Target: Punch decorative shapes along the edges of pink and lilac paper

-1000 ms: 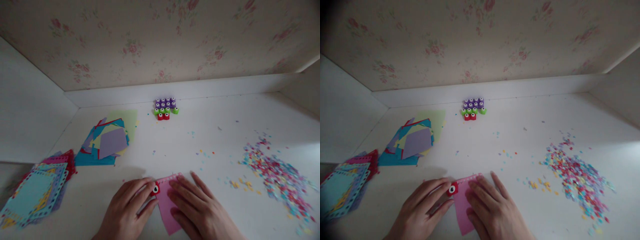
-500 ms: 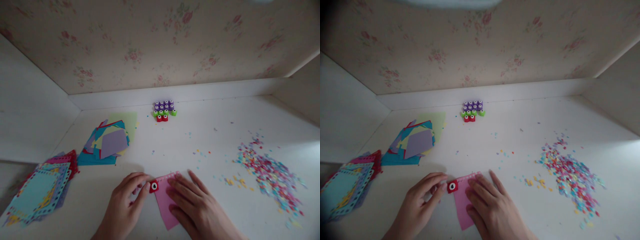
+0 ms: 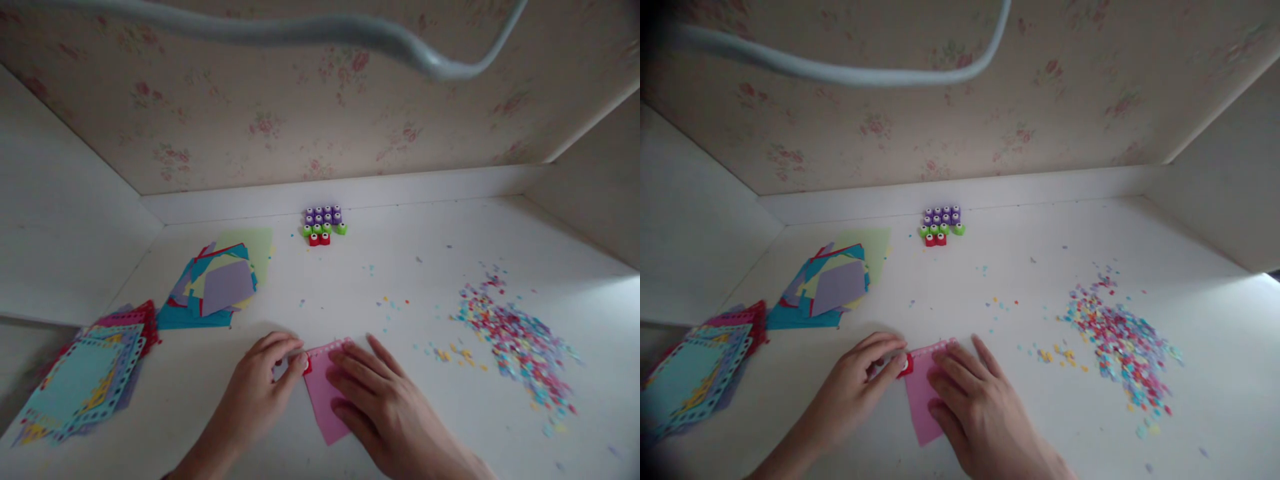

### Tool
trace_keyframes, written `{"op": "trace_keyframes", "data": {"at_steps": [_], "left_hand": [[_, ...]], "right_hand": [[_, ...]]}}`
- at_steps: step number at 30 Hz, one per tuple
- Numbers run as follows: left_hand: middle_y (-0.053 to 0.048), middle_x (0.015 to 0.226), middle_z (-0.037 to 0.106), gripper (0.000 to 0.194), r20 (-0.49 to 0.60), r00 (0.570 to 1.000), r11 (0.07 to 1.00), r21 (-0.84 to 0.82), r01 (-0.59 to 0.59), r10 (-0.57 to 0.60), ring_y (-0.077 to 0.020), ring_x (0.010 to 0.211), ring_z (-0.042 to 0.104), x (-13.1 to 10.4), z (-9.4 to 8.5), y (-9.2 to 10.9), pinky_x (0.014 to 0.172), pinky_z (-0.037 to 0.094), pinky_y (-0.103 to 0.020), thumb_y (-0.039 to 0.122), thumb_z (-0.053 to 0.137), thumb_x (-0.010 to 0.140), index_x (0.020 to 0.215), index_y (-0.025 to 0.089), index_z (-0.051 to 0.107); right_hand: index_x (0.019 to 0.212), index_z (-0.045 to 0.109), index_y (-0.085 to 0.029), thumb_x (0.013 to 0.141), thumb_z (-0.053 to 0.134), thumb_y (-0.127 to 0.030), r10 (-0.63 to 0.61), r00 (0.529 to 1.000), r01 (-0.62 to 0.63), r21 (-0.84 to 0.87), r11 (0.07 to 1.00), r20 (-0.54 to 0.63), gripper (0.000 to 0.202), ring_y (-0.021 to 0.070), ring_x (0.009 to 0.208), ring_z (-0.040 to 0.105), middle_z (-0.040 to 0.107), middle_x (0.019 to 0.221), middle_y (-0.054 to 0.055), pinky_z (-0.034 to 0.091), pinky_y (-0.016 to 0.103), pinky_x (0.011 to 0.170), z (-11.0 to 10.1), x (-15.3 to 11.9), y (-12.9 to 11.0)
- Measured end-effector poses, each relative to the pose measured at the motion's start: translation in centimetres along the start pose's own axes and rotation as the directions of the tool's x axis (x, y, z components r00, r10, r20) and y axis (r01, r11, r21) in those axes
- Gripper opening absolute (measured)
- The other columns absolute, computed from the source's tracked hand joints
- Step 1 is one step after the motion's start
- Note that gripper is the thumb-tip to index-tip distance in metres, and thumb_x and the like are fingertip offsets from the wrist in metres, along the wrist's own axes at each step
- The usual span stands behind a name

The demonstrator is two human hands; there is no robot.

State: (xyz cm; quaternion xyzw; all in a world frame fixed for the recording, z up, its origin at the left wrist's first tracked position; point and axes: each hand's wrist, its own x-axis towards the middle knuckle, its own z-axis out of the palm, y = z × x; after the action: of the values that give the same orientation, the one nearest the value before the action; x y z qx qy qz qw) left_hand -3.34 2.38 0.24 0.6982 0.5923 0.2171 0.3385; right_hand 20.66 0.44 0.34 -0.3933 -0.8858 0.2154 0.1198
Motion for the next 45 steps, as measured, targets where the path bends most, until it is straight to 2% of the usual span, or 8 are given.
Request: {"op": "trace_keyframes", "data": {"at_steps": [12, 21, 25, 31, 35, 38, 42, 45], "left_hand": [[-0.005, 0.101, 0.069, 0.025, 0.108, 0.994, 1.0, 0.004, -0.005, 0.004, -0.0182, 0.091, 0.065, 0.7, -0.7, 1.1, 0.081, 0.052, -0.027, 0.04, 0.055, 0.095, 0.096, 0.021, 0.073], [-0.005, 0.094, 0.072, 0.027, 0.117, 0.993, 0.999, -0.029, -0.014, 0.017, -0.0189, 0.088, 0.066, 0.3, -1.4, 1.8, 0.077, 0.053, -0.028, 0.037, 0.052, 0.095, 0.088, 0.021, 0.073], [-0.006, 0.103, 0.072, 0.027, 0.104, 0.994, 0.999, -0.038, -0.025, 0.029, -0.0194, 0.096, 0.066, -0.6, -1.7, 1.2, 0.079, 0.054, -0.027, 0.039, 0.052, 0.096, 0.1, 0.023, 0.074], [-0.006, 0.107, 0.071, 0.027, 0.048, 0.998, 0.999, -0.01, -0.03, 0.031, -0.0179, 0.093, 0.068, -2.1, -1.6, -0.8, 0.082, 0.056, -0.028, 0.039, 0.053, 0.097, 0.108, 0.022, 0.071], [-0.007, 0.109, 0.07, 0.024, -0.089, 0.988, 0.99, 0.075, -0.121, 0.128, -0.0189, 0.096, 0.069, -3.0, -1.3, -1.5, 0.088, 0.056, -0.031, 0.036, 0.057, 0.095, 0.11, 0.022, 0.069], [-0.007, 0.118, 0.068, 0.026, -0.151, 0.963, 0.966, 0.163, -0.199, 0.223, -0.0225, 0.111, 0.064, -3.4, -1.0, -1.8, 0.1, 0.052, -0.038, 0.031, 0.063, 0.091, 0.116, 0.024, 0.067], [-0.009, 0.129, 0.064, 0.041, -0.088, 0.955, 0.936, 0.241, -0.255, 0.283, -0.0255, 0.121, 0.058, -3.3, -0.5, -2.3, 0.105, 0.048, -0.045, 0.027, 0.066, 0.088, 0.128, 0.023, 0.06], [-0.009, 0.133, 0.062, 0.04, -0.041, 0.951, 0.914, 0.293, -0.282, 0.307, -0.0264, 0.124, 0.055, -2.9, -0.1, -2.2, 0.106, 0.046, -0.046, 0.03, 0.064, 0.09, 0.129, 0.023, 0.059]], "right_hand": [[0.13, 0.06, -0.032, 0.102, 0.048, -0.035, 0.067, 0.997, -0.063, 0.139, 0.988, -0.024, 0.03, 0.0211, 0.137, 0.047, 0.062, 0.138, -0.001, 0.018, 0.052, 0.123, -0.4, -0.2, -0.4], [0.128, 0.062, -0.031, 0.099, 0.054, -0.03, 0.053, 0.995, -0.04, 0.136, 0.99, -0.089, 0.03, 0.0227, 0.136, 0.048, 0.064, 0.135, 0.001, 0.023, 0.054, 0.121, -0.1, -0.6, -0.5], [0.125, 0.064, -0.03, 0.096, 0.058, -0.029, 0.04, 0.99, -0.022, 0.135, 0.991, -0.133, 0.029, 0.0223, 0.134, 0.05, 0.066, 0.131, 0.001, 0.024, 0.053, 0.121, -0.1, -0.7, -0.5], [0.126, 0.064, -0.031, 0.097, 0.056, -0.029, 0.014, 0.98, 0.009, 0.116, 0.993, -0.2, 0.03, 0.0232, 0.131, 0.053, 0.067, 0.13, 0.001, 0.03, 0.055, 0.117, -0.2, -0.7, -0.5], [0.117, 0.067, -0.023, 0.098, 0.053, -0.025, 0.008, 0.928, 0.058, 0.164, 0.985, -0.371, 0.023, 0.022, 0.111, 0.064, 0.072, 0.116, 0.008, 0.047, 0.046, 0.103, 0.0, -0.3, -0.1], [0.098, 0.068, -0.02, 0.101, 0.046, -0.026, 0.128, 0.87, 0.001, 0.261, 0.965, -0.476, 0.023, 0.0195, 0.088, 0.067, 0.073, 0.092, 0.008, 0.055, 0.035, 0.08, 0.5, 0.1, 0.4], [0.087, 0.066, -0.02, 0.101, 0.044, -0.03, 0.3, 0.809, -0.147, 0.32, 0.936, -0.506, 0.028, 0.018, 0.074, 0.065, 0.069, 0.08, 0.005, 0.054, 0.031, 0.068, 1.5, 0.4, 0.0], [0.105, 0.065, -0.019, 0.1, 0.047, -0.03, 0.296, 0.818, -0.217, 0.212, 0.953, -0.492, 0.022, 0.0224, 0.091, 0.066, 0.071, 0.099, 0.01, 0.055, 0.037, 0.08, 2.3, 0.6, -1.9]]}}
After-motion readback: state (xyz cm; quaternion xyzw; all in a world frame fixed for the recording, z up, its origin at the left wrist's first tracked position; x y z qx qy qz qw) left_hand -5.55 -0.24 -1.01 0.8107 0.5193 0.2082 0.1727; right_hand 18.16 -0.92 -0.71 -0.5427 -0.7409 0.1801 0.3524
